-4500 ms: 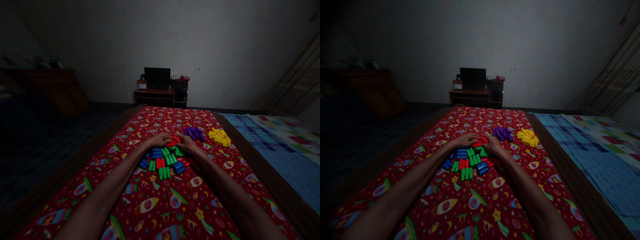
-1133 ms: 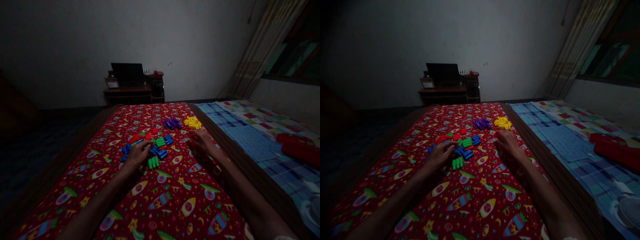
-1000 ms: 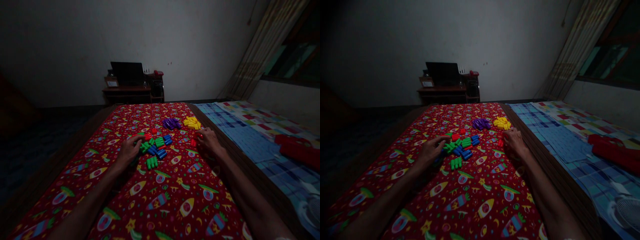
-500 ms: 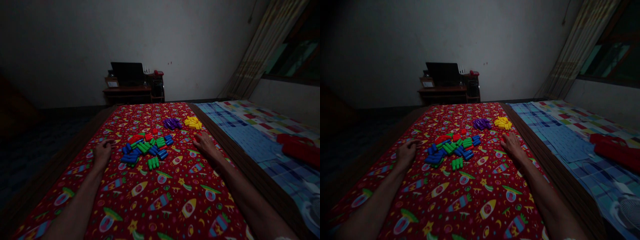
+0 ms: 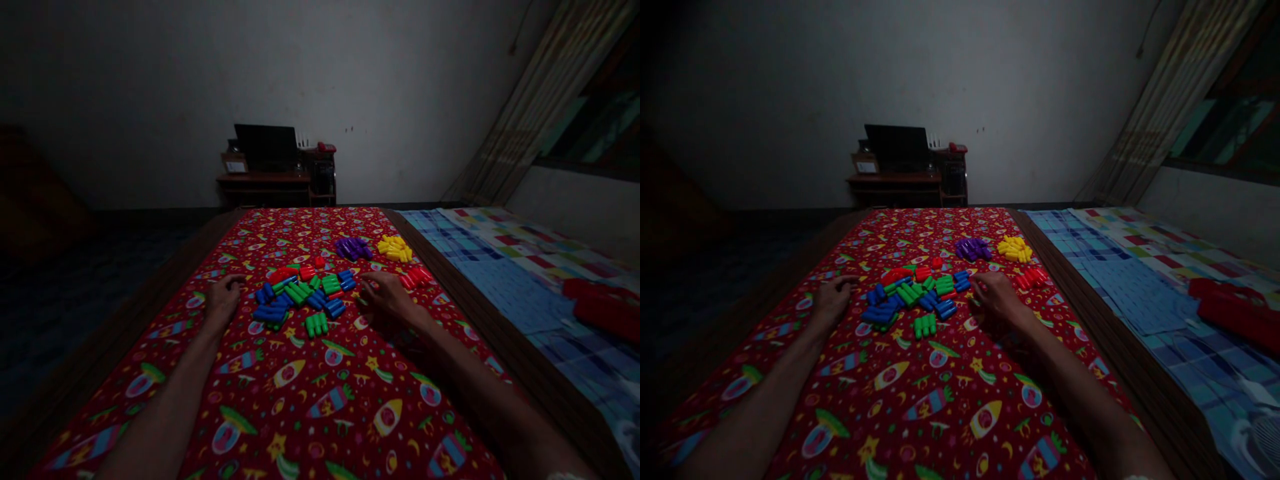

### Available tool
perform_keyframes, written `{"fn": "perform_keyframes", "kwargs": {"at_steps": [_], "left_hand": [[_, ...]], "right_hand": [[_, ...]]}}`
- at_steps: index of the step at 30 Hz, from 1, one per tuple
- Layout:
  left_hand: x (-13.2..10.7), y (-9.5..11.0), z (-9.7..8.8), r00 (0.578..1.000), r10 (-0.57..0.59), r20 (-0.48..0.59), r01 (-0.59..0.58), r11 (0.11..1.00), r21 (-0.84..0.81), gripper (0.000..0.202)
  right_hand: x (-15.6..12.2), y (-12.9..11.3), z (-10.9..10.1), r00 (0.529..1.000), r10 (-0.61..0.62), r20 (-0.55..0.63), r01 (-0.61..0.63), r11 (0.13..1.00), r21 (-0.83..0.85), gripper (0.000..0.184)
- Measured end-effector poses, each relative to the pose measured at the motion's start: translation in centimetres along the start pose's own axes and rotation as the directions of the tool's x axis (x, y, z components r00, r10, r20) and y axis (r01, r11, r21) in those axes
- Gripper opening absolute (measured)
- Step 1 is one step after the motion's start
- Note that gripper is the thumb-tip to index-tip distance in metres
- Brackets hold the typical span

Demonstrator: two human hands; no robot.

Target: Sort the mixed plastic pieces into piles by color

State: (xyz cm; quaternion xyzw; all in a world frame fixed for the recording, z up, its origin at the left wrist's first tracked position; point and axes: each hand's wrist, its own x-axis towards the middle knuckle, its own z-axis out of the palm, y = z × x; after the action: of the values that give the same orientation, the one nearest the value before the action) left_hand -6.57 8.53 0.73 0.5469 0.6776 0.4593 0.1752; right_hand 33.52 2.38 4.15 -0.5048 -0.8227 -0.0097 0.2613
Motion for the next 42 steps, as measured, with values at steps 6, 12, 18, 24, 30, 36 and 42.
{"fn": "perform_keyframes", "kwargs": {"at_steps": [6, 12, 18, 24, 30, 36, 42], "left_hand": [[-0.2, 0.3, -0.2, 1.000, -0.009, 0.017, 0.009, 1.000, -0.008, 0.029], [0.1, 0.0, -0.3, 1.000, 0.025, 0.008, -0.025, 1.000, -0.015, 0.025], [0.1, 0.0, -0.3, 1.000, 0.008, 0.001, -0.008, 1.000, 0.017, 0.026], [0.6, -1.3, 0.0, 0.999, 0.053, 0.005, -0.053, 0.998, 0.033, 0.027], [0.9, -1.5, 0.1, 1.000, 0.009, 0.011, -0.009, 1.000, 0.002, 0.027], [0.1, 0.2, -0.2, 1.000, -0.026, 0.014, 0.026, 1.000, 0.001, 0.024], [-0.2, 0.7, -0.4, 0.999, -0.038, 0.018, 0.038, 0.999, -0.007, 0.027]], "right_hand": [[2.7, -4.9, 4.5, 0.944, -0.222, 0.244, 0.228, 0.974, 0.003, 0.026], [3.0, -2.9, 3.0, 0.978, -0.120, 0.171, 0.122, 0.993, 0.002, 0.019], [1.7, 4.5, -3.1, 0.987, 0.163, -0.007, -0.162, 0.974, -0.159, 0.036], [-0.1, 9.1, -5.0, 0.903, 0.391, 0.178, -0.316, 0.886, -0.340, 0.025], [0.8, 7.1, -5.1, 0.939, 0.338, 0.059, -0.315, 0.918, -0.240, 0.031], [5.8, 0.8, -1.2, 0.995, 0.088, 0.040, -0.088, 0.996, 0.018, 0.030], [12.7, -4.7, 5.2, 0.960, -0.038, 0.279, 0.041, 0.999, -0.007, 0.028]]}}
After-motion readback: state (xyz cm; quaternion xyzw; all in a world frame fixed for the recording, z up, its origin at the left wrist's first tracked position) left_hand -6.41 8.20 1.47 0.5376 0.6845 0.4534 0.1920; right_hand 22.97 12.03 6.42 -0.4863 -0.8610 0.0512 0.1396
